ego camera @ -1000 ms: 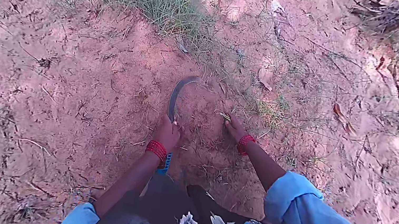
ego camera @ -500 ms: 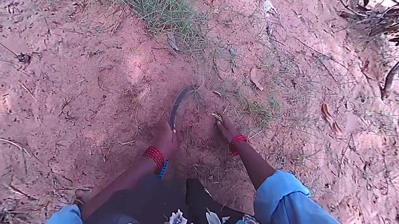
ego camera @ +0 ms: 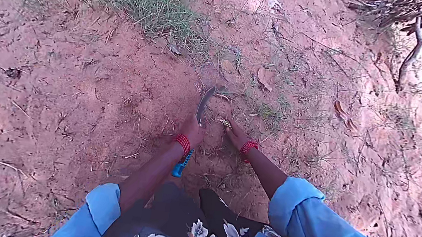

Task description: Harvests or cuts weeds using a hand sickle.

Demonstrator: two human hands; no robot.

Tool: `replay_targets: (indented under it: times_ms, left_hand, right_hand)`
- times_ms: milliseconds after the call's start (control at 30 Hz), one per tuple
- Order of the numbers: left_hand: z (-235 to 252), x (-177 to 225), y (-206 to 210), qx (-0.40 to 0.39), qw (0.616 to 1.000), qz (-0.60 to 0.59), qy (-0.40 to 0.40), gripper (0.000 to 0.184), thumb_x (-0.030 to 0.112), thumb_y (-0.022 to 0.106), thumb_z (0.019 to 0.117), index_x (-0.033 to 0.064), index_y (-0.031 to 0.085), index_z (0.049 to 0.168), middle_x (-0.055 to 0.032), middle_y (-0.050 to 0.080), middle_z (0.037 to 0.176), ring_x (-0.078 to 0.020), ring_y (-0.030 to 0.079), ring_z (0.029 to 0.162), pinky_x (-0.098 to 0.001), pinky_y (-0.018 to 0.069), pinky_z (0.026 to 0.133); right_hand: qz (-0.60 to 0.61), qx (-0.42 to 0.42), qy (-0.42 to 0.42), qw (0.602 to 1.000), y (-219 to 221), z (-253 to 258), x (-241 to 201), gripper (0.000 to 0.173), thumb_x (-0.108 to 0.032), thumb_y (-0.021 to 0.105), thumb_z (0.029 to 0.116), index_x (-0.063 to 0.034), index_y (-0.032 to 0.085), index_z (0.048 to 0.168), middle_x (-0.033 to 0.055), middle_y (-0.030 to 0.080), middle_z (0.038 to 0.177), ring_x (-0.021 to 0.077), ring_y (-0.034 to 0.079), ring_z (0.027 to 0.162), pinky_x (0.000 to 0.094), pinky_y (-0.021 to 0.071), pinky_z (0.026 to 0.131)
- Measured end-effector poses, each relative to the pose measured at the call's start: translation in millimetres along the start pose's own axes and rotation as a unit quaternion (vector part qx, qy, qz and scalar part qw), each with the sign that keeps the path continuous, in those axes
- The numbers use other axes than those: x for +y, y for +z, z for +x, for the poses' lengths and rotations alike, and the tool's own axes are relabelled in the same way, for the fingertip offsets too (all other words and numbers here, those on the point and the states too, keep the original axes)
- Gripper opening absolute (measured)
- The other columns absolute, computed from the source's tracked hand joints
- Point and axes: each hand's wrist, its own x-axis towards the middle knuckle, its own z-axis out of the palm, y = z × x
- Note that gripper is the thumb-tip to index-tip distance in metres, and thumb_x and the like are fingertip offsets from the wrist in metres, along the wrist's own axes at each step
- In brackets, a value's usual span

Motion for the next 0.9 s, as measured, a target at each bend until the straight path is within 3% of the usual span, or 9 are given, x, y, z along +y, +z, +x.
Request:
replay_targets:
  times_ms: [200,333,467,500,567,633,700,800,900]
  left_hand:
    - [-41,-17,7,0.019,0.999,0.020,0.019,0.053,0.017,0.034,0.1121,-0.0101,0.019,0.155,-0.0333,0.059,0.128,-0.0421,0.062,0.121,-0.0504,0.0465,0.106]
    - [-62,-50,4,0.251,0.965,-0.015,0.074,0.050,0.015,0.037,0.1094,-0.0192,0.032,0.146,-0.0328,0.068,0.098,-0.0468,0.071,0.090,-0.0585,0.0545,0.084]
    - [-65,-100,4,0.368,0.920,-0.099,0.089,0.051,0.015,0.033,0.1080,-0.0231,0.029,0.141,-0.0179,0.063,0.083,-0.0233,0.064,0.066,-0.0421,0.0564,0.065]
    - [-66,-110,5,0.369,0.921,-0.104,0.071,0.050,0.015,0.031,0.1082,-0.0222,0.028,0.142,-0.0165,0.062,0.084,-0.0210,0.062,0.065,-0.0400,0.0559,0.064]
    - [-70,-121,8,0.366,0.927,-0.077,0.032,0.051,0.014,0.033,0.1083,-0.0225,0.027,0.143,-0.0200,0.063,0.084,-0.0265,0.065,0.067,-0.0437,0.0564,0.067]
    - [-75,-124,12,0.333,0.942,-0.034,-0.010,0.051,0.015,0.036,0.1100,-0.0231,0.031,0.143,-0.0305,0.067,0.091,-0.0412,0.070,0.081,-0.0544,0.0562,0.078]
    - [-73,-131,19,0.316,0.949,-0.002,0.000,0.048,0.016,0.037,0.1097,-0.0225,0.038,0.138,-0.0313,0.068,0.090,-0.0450,0.071,0.081,-0.0577,0.0561,0.077]
    - [-72,-139,26,0.297,0.954,0.010,0.030,0.047,0.015,0.038,0.1082,-0.0213,0.042,0.137,-0.0291,0.069,0.088,-0.0440,0.071,0.076,-0.0582,0.0571,0.072]
    - [-74,-144,26,0.292,0.955,0.026,0.044,0.046,0.015,0.040,0.1067,-0.0199,0.045,0.136,-0.0277,0.070,0.087,-0.0436,0.072,0.074,-0.0585,0.0575,0.069]
  right_hand:
    - [0.037,0.100,-0.017,0.994,17,-24,7,0.046,-0.005,0.036,0.1082,0.0149,0.040,0.149,0.0329,0.046,0.152,0.0367,0.047,0.143,0.0411,0.0336,0.121]
    - [0.076,0.221,-0.039,0.972,17,-29,-1,0.042,-0.003,0.037,0.1063,0.0170,0.049,0.141,0.0348,0.055,0.141,0.0374,0.057,0.132,0.0411,0.0415,0.114]
    - [-0.054,0.316,-0.165,0.933,-1,4,-23,0.030,-0.001,0.056,0.0974,0.0137,0.065,0.122,0.0325,0.068,0.113,0.0461,0.068,0.107,0.0565,0.0526,0.096]
    - [-0.095,0.317,-0.186,0.925,-7,16,-35,0.034,-0.006,0.068,0.0918,0.0092,0.067,0.122,0.0316,0.067,0.113,0.0487,0.065,0.107,0.0610,0.0516,0.094]
    - [-0.184,0.237,-0.137,0.944,-14,41,-68,0.073,-0.031,0.084,0.0825,-0.0046,0.057,0.145,0.0320,0.054,0.142,0.0544,0.049,0.132,0.0688,0.0403,0.106]
    - [-0.257,0.110,-0.054,0.959,-10,67,-101,0.104,-0.051,0.084,0.0804,-0.0179,0.031,0.164,0.0311,0.024,0.165,0.0562,0.020,0.152,0.0760,0.0207,0.115]
    - [-0.293,0.042,0.006,0.955,-3,95,-118,0.108,-0.052,0.080,0.0848,-0.0236,0.017,0.167,0.0290,0.010,0.170,0.0536,0.006,0.156,0.0779,0.0115,0.117]
    - [-0.277,0.044,0.116,0.953,-9,122,-118,0.097,-0.036,0.075,0.0922,-0.0101,0.018,0.166,0.0334,0.029,0.162,0.0536,0.026,0.150,0.0752,0.0258,0.113]
    - [-0.262,0.050,0.192,0.944,-29,128,-117,0.062,-0.023,0.070,0.0941,0.0066,0.048,0.143,0.0317,0.055,0.141,0.0489,0.051,0.135,0.0688,0.0425,0.105]
